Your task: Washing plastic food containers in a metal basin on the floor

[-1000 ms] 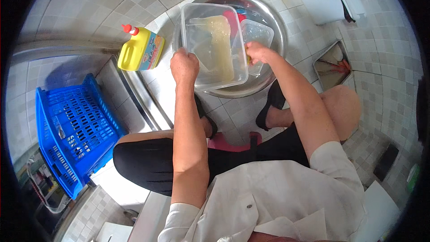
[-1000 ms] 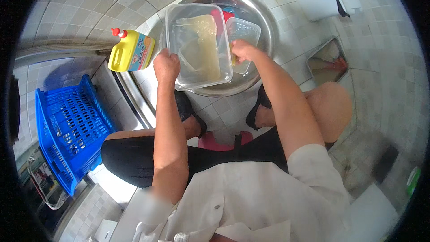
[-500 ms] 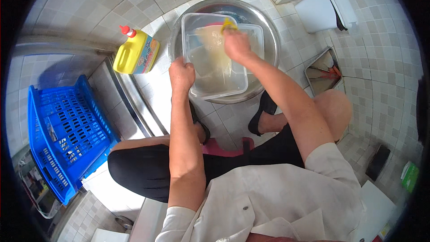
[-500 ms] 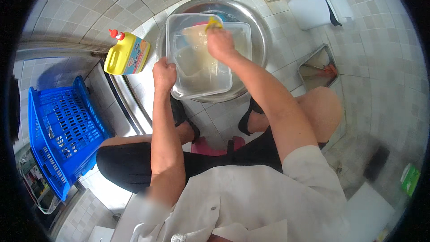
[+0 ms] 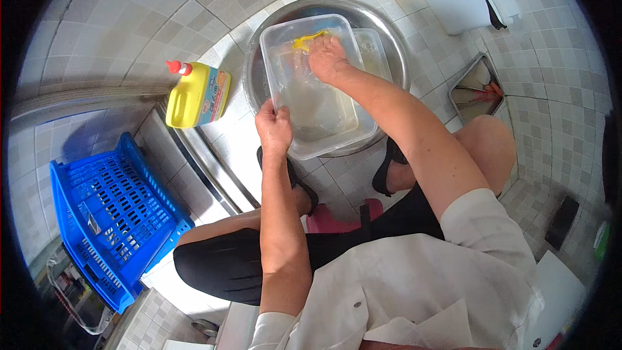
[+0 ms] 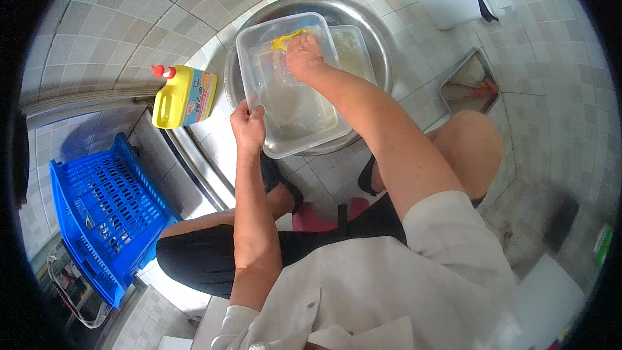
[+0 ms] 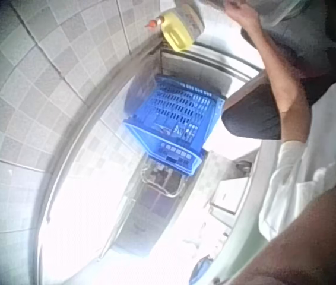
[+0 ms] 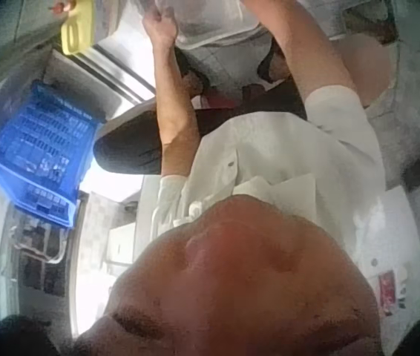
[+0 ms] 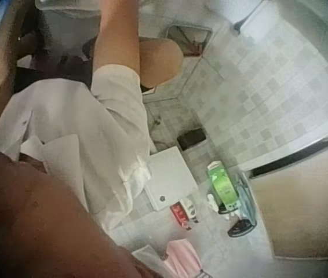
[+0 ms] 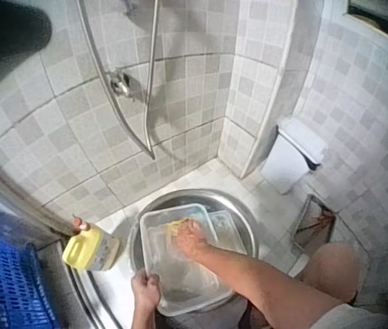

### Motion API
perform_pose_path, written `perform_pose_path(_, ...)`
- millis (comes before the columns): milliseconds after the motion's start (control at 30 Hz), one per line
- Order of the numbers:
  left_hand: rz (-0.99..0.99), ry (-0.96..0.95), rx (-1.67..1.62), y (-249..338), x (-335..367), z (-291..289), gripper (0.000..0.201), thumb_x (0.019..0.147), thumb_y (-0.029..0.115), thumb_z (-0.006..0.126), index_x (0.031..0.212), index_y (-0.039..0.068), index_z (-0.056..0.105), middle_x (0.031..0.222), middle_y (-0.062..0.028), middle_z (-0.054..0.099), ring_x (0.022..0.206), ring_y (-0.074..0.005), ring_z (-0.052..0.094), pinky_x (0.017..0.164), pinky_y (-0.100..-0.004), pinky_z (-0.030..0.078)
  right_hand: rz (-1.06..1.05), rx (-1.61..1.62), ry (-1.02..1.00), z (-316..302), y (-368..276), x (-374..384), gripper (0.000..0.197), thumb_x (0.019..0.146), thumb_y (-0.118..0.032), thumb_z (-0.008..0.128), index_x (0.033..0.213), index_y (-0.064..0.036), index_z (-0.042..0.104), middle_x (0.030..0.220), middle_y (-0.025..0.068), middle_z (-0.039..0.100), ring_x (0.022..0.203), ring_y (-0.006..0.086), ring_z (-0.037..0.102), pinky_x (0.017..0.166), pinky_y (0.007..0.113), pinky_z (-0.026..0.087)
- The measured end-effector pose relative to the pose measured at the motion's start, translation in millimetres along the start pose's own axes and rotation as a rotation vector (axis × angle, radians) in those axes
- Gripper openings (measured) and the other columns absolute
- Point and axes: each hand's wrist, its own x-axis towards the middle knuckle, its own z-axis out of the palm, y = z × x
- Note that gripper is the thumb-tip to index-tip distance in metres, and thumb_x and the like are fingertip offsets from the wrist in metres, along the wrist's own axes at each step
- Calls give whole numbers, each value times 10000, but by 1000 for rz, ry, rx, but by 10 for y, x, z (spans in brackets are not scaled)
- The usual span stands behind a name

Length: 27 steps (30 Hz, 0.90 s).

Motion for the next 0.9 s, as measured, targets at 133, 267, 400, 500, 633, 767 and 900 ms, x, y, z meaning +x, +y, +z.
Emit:
perform_pose_path(133,-14,-20,-100,3,-30,-28,291,824,17,524,1082,-68,631,753,-17,605,660,-87,514,607,-252,435,4,-50,-31,-109,51,52,261,813,-131,517,992,-45,687,1013,123,658,1127,301,517,922,411,382)
perform_pose_path(267,-37,-45,-127,37,-34,-18,337,818,15,547,1133,-72,626,812,-11,613,696,-77,515,633,-223,430,42,-38,-157,-176,96,77,268,818,-138,527,1001,-37,695,1038,129,680,1067,294,588,865,413,443)
perform_pose_path(400,-42,-32,-188,11,-44,2,326,808,11,553,1113,-69,636,812,-12,615,705,-77,521,644,-226,431,17,61,-434,-155,-11,-94,270,815,-120,565,1036,-63,710,1094,128,685,1044,260,645,855,390,483)
perform_pose_path(500,-47,-19,-142,-36,-79,-18,323,791,3,557,1094,-72,640,825,-18,627,715,-86,537,653,-235,437,19,79,-512,-213,-161,-448,271,798,-107,596,1038,-73,717,1088,121,690,1049,243,651,869,385,490)
perform_pose_path(633,-71,-50,-151,-24,-68,-36,319,775,-9,551,1072,-76,646,838,-34,642,720,-102,555,659,-242,439,-50,40,-719,-355,-242,-727,288,773,-117,626,1040,-48,710,1078,126,691,1033,253,658,851,390,510)
perform_pose_path(767,-63,-49,-242,-94,-90,-39,323,775,-18,546,1077,-65,650,812,-33,637,684,-96,543,622,-237,427,-91,29,-826,-427,-240,-791,325,780,-126,630,1091,-53,691,1137,98,674,1079,227,639,861,384,514)
perform_pose_path(900,-84,-71,-259,-120,-78,6,328,782,-21,547,1092,-58,647,824,-39,637,652,-88,529,572,-232,414,169,245,-579,-204,-59,-475,383,791,-148,642,1154,-25,649,1325,147,543,1179,281,564,914,384,497)
